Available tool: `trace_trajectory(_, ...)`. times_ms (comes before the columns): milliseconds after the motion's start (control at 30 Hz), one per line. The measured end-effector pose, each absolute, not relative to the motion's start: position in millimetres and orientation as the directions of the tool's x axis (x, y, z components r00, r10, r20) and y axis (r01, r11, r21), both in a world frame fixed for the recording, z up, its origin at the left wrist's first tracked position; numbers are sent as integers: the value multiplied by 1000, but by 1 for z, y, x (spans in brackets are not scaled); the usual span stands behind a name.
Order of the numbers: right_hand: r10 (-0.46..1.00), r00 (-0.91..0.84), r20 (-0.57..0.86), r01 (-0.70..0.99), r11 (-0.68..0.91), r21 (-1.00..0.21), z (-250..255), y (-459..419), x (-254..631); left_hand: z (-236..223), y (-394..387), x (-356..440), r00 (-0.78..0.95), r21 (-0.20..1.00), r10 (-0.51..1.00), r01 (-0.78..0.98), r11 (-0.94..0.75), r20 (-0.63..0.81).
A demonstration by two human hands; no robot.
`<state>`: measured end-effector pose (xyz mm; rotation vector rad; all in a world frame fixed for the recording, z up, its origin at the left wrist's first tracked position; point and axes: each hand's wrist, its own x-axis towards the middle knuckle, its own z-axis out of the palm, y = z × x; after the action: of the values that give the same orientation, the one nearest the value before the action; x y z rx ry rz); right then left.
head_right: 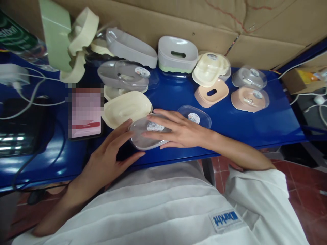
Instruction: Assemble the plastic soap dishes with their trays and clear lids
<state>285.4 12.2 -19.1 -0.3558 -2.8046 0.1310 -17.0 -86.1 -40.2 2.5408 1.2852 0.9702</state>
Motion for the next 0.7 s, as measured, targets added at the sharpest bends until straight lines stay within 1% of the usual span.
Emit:
trace_trajectory(100,248,-912,327,237,969,-74,-6,12,290,-37,-87,-19,399,458,780,644,-613,482)
trace_trajectory(167,287,-891,352,289,956,-50,12,8,301,-34,-87,-20,382,479,781,630,-611,495)
trace_trajectory(233,391,-835,386,413,910,-28,30,-2,322,-33,-86,-20,398,448,759,629,-635,515)
trace_trajectory(300,521,-731,441,584,812,8,39,-20,354,-32,-85,-20,447,375,722,641,-670,528)
trace_trajectory(367,613,-599,515,732,680,43,32,-46,395,-32,-84,-19,490,304,691,651,-696,532)
trace_trajectory(433,680,-449,580,854,517,56,12,-75,439,-32,-83,-16,502,258,673,663,-703,543)
trace_trajectory(467,699,-374,610,900,433,57,-1,-88,459,-33,-82,-15,498,241,670,673,-699,551)
trace_trajectory(533,744,-257,617,955,291,47,-24,-107,493,-35,-81,-11,480,204,678,712,-672,557)
trace_trajectory(600,758,-207,619,969,247,21,-39,-114,512,-38,-79,-8,446,175,715,771,-613,538)
trace_trajectory(700,798,-206,567,965,263,-19,-40,-102,518,-42,-78,-6,399,185,783,825,-534,477)
